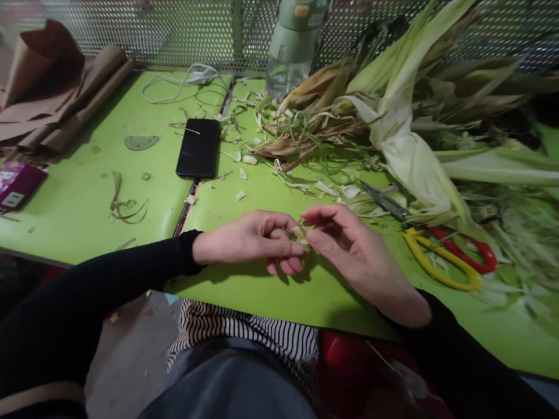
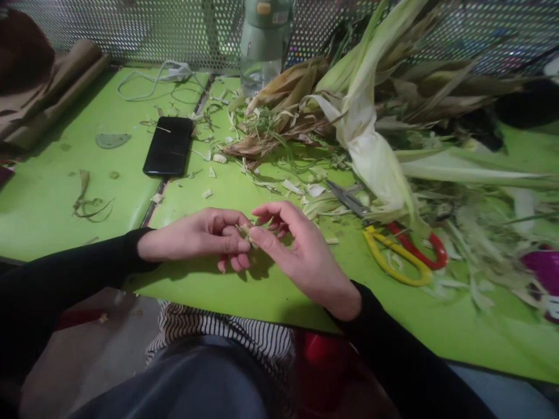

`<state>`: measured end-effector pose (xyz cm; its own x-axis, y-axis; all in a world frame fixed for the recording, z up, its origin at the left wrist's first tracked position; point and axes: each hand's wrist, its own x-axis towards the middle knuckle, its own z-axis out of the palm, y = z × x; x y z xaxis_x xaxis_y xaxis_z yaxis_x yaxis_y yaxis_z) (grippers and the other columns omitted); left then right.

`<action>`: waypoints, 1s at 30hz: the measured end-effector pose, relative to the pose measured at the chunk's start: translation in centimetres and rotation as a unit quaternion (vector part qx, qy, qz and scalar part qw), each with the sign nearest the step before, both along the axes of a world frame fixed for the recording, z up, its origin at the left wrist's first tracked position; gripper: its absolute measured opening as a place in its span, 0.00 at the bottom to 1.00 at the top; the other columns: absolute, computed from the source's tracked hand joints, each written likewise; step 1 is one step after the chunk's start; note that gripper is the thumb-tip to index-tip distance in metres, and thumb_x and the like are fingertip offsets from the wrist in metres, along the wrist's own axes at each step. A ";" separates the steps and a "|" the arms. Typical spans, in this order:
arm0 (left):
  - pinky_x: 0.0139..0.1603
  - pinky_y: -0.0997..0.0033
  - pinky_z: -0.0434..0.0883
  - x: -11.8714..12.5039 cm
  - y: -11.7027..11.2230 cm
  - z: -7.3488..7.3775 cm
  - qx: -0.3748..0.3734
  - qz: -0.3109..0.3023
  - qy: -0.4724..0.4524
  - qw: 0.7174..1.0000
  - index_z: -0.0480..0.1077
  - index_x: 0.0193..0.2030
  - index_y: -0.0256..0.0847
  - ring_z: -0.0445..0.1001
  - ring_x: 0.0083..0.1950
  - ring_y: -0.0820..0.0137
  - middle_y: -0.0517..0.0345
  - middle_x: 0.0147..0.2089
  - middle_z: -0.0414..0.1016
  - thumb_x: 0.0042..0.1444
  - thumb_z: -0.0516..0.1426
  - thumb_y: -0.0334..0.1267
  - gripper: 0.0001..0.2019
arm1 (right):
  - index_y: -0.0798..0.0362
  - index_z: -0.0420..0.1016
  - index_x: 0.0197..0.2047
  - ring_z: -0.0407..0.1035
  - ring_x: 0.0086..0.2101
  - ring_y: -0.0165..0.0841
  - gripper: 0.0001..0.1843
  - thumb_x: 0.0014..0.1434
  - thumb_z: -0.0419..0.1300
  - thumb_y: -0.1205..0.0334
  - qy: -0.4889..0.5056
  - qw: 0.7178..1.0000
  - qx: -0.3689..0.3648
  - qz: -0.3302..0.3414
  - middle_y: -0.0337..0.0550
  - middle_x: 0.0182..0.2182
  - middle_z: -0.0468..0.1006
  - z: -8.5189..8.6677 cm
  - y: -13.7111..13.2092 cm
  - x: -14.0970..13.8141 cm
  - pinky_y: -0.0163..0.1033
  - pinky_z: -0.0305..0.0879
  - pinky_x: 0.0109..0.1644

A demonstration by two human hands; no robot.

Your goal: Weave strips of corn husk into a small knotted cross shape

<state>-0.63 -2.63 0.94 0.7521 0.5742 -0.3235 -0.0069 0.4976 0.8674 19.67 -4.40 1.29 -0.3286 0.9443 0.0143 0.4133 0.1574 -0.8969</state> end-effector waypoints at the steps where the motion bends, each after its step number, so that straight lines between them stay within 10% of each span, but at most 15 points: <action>1: 0.32 0.78 0.74 -0.1 0.0 0.0 0.003 0.011 -0.013 1.000 0.67 0.42 0.34 0.80 0.35 0.73 0.52 0.34 0.82 0.57 0.65 0.41 0.14 | 0.49 0.74 0.46 0.74 0.37 0.36 0.13 0.62 0.62 0.51 0.002 1.000 -0.014 0.000 0.44 0.40 0.79 0.0 0.0 0.1 0.42 0.70 0.41; 10: 0.30 0.79 0.73 -0.1 -0.5 -0.1 0.049 0.117 -0.032 0.991 0.60 0.44 0.38 0.79 0.32 0.74 0.57 0.32 0.80 0.60 0.63 0.39 0.15 | 0.49 0.78 0.42 0.75 0.29 0.32 0.12 0.58 0.67 0.54 0.079 0.994 -0.066 -0.045 0.39 0.29 0.80 0.0 -0.7 -0.2 0.36 0.72 0.31; 17: 0.35 0.75 0.75 0.0 -0.4 -0.1 0.049 0.088 0.016 0.995 0.63 0.42 0.35 0.80 0.35 0.72 0.53 0.34 0.80 0.62 0.61 0.42 0.13 | 0.50 0.77 0.37 0.71 0.24 0.27 0.06 0.59 0.66 0.58 0.075 0.996 -0.029 -0.049 0.36 0.26 0.78 -0.2 -0.4 0.0 0.31 0.69 0.26; 30: 0.28 0.80 0.71 0.2 -0.8 0.1 0.064 0.073 0.054 0.994 0.67 0.34 0.34 0.75 0.28 0.78 0.55 0.32 0.78 0.61 0.58 0.37 0.08 | 0.48 0.79 0.40 0.77 0.29 0.32 0.07 0.61 0.63 0.70 -0.098 0.944 0.313 0.019 0.40 0.31 0.84 -0.3 -1.1 0.0 0.38 0.74 0.35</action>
